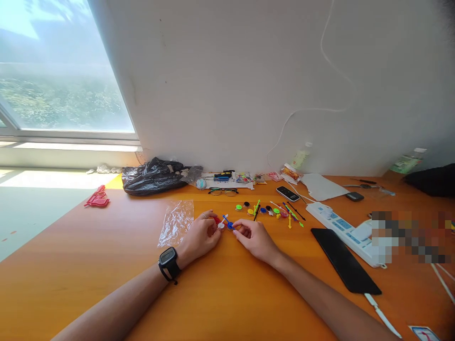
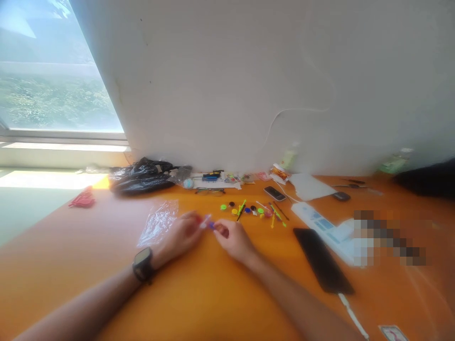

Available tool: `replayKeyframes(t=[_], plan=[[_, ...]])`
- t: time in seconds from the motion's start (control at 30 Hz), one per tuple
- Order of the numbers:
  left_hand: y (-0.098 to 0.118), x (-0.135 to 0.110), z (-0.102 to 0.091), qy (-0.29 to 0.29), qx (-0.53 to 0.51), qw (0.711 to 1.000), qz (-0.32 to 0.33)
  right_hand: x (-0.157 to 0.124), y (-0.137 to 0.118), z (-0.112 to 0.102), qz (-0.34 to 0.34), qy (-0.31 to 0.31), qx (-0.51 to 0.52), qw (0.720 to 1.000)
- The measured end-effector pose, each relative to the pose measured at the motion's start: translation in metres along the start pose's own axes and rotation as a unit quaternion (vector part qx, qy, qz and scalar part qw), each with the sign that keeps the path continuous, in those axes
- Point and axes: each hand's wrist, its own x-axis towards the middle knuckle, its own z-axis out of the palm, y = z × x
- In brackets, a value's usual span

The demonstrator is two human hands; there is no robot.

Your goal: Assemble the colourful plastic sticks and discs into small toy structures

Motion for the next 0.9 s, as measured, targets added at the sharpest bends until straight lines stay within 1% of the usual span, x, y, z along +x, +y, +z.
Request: replayKeyframes(t=[0.07,0.17,0.23,0.3,0.4,0.6,0.67,0.8,0.9], plan=[[0.002,0.000,0.000,0.000,0.003,1.000,-0.001,-0.001,-0.005,0.002,0.023,-0.006,0.044,0.999],[0.006,0.001,-0.001,-0.004,0.006,1.000,-0.004,-0.003,-0.010,0.008,0.074,-0.006,0.117,0.990],[0.008,0.001,0.000,-0.006,0.008,1.000,-0.009,-0.004,-0.010,0.013,0.102,-0.003,0.143,0.984],[0.009,0.001,0.000,-0.007,0.008,1.000,-0.009,-0.004,-0.007,0.017,0.114,-0.008,0.156,0.981],[0.008,0.000,0.001,-0.009,-0.001,1.000,0.000,-0.003,-0.002,0.021,0.109,-0.021,0.164,0.980],[0.003,-0.001,0.001,-0.012,-0.018,1.000,0.012,0.000,0.003,0.021,0.101,-0.009,0.135,0.986],[0.004,-0.001,0.000,-0.014,-0.019,1.000,0.009,0.002,0.003,0.020,0.083,-0.004,0.115,0.990],[0.007,0.000,-0.001,-0.023,-0.014,1.000,0.010,0.007,0.004,0.016,0.016,0.016,0.046,0.999],[0.008,0.001,-0.003,-0.018,0.001,1.000,0.021,0.009,0.005,0.013,0.001,0.020,0.021,1.000]])
